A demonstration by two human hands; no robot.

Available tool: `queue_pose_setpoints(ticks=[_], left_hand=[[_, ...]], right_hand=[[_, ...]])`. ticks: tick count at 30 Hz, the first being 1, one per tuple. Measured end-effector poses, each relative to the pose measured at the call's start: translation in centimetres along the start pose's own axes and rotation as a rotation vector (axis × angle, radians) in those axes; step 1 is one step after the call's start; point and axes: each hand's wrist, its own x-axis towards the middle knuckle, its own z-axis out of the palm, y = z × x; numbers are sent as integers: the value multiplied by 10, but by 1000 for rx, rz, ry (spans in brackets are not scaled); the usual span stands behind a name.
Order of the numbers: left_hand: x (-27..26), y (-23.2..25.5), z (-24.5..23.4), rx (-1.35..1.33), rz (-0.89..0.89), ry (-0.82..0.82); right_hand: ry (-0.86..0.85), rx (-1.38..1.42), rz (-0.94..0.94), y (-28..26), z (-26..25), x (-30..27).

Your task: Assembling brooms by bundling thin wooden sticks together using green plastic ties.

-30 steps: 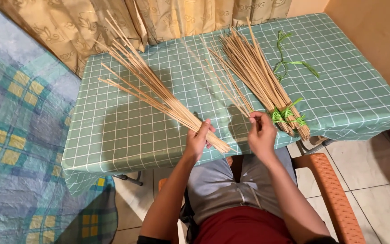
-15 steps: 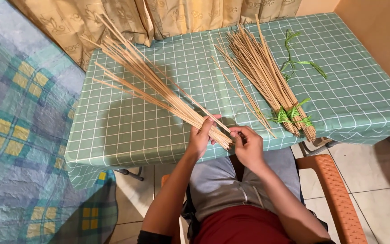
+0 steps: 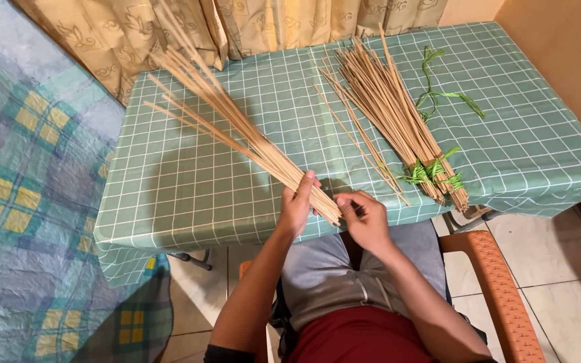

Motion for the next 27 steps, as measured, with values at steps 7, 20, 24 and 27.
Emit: queue_pose_setpoints(ticks=[7, 20, 24, 27], left_hand=[[-13, -11, 26, -96, -4, 59], [-9, 3, 13, 75, 52, 23], [-3, -7, 8, -92, -28, -7], [7, -24, -1, 7, 66, 2]], right_hand=[[107, 192, -7, 20, 20, -4], [-183, -99, 80, -31, 17, -7], [-189, -199, 22, -19, 14, -13], [-244, -205, 2, 6, 18, -21]])
